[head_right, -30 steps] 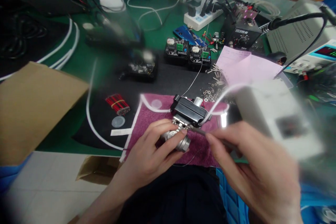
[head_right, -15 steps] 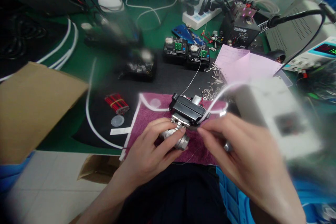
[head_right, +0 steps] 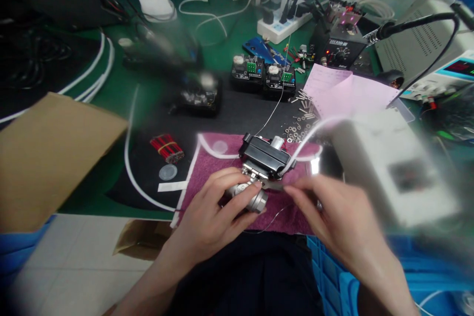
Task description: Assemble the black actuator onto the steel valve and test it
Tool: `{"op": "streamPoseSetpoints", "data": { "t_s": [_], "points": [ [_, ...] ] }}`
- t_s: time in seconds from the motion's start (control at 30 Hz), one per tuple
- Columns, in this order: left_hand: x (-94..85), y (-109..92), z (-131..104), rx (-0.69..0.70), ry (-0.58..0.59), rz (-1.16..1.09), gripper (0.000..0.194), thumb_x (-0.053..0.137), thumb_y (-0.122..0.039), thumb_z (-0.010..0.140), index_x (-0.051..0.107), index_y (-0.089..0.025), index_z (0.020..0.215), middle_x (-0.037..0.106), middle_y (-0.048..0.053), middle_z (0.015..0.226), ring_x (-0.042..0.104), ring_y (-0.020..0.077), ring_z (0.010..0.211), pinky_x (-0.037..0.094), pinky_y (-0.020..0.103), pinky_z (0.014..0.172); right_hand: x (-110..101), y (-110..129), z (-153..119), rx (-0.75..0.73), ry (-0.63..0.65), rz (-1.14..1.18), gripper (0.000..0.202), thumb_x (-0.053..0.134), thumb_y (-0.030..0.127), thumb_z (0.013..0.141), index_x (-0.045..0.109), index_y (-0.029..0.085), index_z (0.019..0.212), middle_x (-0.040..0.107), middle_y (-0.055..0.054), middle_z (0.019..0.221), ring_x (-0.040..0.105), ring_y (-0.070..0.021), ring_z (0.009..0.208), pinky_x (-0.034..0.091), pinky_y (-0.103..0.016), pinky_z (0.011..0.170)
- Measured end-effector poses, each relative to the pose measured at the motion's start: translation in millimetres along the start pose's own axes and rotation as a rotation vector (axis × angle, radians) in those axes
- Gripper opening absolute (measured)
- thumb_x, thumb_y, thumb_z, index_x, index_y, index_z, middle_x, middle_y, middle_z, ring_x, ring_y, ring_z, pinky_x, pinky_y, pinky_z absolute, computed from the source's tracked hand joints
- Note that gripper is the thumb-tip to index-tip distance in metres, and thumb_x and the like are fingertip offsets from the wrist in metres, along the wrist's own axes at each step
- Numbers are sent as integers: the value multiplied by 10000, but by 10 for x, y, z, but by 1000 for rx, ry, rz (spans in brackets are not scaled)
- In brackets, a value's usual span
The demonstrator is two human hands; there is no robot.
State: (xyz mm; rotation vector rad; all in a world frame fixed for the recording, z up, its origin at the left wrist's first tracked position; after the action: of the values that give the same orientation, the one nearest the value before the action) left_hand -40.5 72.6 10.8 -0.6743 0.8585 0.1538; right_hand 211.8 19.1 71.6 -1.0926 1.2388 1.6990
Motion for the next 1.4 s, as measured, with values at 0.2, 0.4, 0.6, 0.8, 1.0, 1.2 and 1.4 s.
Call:
{"op": "streamPoseSetpoints", "data": {
  "t_s": [0.2,0.4,0.6,0.8,1.0,1.2,1.4],
  "points": [
    [16,1,-1,-23,-7,-9,486,743,-226,920,606,-185,1384,593,130,1338,560,277,1307,534,439,1125,162,65,-181,65,-12,98,112,676,334,1008,677,224,1027,729,19,810,660,-114,606,468,-228,594],
    [42,-13,-24,-50,-32,25,482,741,-247,925,605,-204,1385,601,131,1332,578,265,1279,549,437,1089,158,128,-295,170,-148,168,88,681,298,997,708,239,1057,762,24,878,690,-108,646,501,-217,610],
    [65,-14,-34,-40,-52,19,505,746,-238,917,593,-218,1398,593,140,1342,574,270,1298,564,444,1072,135,132,-420,222,-283,129,153,643,366,1016,715,244,1073,771,4,910,728,-137,720,520,-225,631],
    [64,-10,-27,-31,-60,18,535,762,-200,896,591,-220,1403,598,132,1325,581,261,1298,560,436,1088,66,167,-341,185,-337,32,134,629,344,1021,693,256,1099,777,1,956,743,-152,786,527,-235,682],
    [48,-1,-37,-32,-32,34,508,753,-210,900,605,-228,1385,606,133,1324,585,276,1301,572,447,1077,52,223,-246,90,-282,-32,153,623,317,1023,669,245,1149,778,-24,992,735,-167,799,525,-264,697],
    [55,20,-63,-54,10,38,521,732,-251,929,578,-255,1426,604,129,1363,559,283,1328,558,477,1089,30,218,-261,86,-208,-145,191,646,355,1011,672,248,1167,764,-39,938,698,-173,701,473,-289,608],
    [27,12,-37,-42,17,18,462,721,-240,936,600,-214,1381,599,127,1352,555,280,1324,544,462,1109,-73,241,-36,-35,-138,-139,191,648,315,1010,680,246,1185,774,-44,949,727,-181,760,521,-270,706]
  ]
}}
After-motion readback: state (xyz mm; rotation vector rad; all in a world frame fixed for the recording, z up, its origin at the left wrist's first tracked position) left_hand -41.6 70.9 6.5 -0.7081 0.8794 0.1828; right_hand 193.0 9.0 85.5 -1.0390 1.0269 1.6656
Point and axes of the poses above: each hand's wrist, its own z-axis towards the middle knuckle, its own x-axis out of the palm, y = z × x, the point moved 1 cm from there along z, towards the middle knuckle
